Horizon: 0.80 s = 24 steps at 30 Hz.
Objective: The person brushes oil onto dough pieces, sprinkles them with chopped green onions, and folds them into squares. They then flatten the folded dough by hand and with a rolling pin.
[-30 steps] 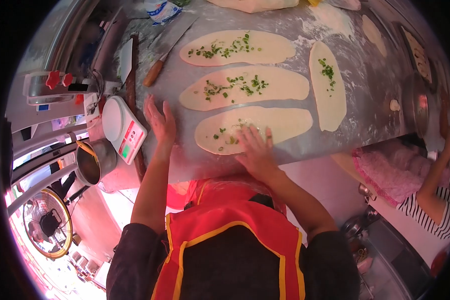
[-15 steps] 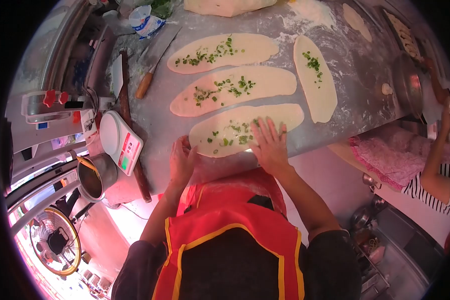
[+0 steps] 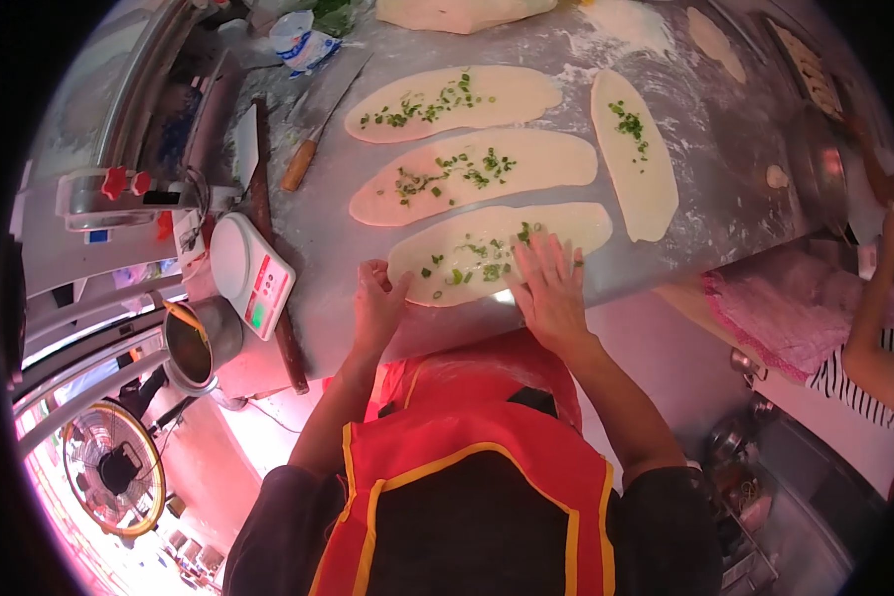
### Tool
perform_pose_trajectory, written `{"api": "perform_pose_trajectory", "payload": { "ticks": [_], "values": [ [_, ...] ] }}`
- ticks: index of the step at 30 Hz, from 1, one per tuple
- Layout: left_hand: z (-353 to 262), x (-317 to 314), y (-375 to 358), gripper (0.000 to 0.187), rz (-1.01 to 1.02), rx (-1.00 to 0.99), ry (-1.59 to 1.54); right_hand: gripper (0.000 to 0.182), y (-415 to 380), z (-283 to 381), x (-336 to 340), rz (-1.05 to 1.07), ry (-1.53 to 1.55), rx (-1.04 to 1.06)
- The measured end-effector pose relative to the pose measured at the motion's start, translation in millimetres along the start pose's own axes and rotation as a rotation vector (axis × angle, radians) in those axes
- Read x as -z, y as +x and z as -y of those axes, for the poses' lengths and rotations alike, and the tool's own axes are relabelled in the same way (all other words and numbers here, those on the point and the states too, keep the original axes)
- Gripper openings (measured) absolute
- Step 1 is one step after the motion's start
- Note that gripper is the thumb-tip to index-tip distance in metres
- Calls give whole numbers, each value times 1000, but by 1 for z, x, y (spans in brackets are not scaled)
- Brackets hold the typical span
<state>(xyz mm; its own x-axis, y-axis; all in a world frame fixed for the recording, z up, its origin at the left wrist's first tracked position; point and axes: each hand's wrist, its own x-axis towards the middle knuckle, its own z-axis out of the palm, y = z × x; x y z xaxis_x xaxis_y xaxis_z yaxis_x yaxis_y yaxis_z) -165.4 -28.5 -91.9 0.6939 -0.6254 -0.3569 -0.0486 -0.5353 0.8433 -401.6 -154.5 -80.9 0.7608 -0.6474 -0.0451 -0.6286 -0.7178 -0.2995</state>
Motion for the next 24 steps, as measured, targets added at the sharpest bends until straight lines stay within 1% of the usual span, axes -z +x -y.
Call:
{"api": "perform_pose_trajectory", "payload": {
  "ticks": [1,4,5,7,10,13,16,19,21,24],
  "values": [
    [-3,2,3,34,27,42,64,62,2,3,2,10,32,49],
    [-5,-1,3,35,30,-2,85,62,12,5,-5,82,57,136],
    [-21,-3,-3,34,49,-19,75,62,15,3,-6,115,52,158],
    [-56,-12,-18,33,76,-48,59,65,19,-1,4,97,90,209],
    [-72,-46,-27,33,132,-103,14,66,23,-10,14,44,138,240],
    [-50,-81,-19,32,99,-271,119,67,25,-25,21,55,158,286],
    [-44,-77,-22,40,129,-190,273,70,35,-29,19,79,200,354],
    [-35,-69,-18,54,-71,-659,677,76,50,-8,9,71,216,461],
    [-12,-67,-13,60,16,-645,780,79,56,-3,0,81,182,516],
    [-5,-65,-8,67,102,-622,877,81,57,-2,-17,115,119,525]
  ]
}}
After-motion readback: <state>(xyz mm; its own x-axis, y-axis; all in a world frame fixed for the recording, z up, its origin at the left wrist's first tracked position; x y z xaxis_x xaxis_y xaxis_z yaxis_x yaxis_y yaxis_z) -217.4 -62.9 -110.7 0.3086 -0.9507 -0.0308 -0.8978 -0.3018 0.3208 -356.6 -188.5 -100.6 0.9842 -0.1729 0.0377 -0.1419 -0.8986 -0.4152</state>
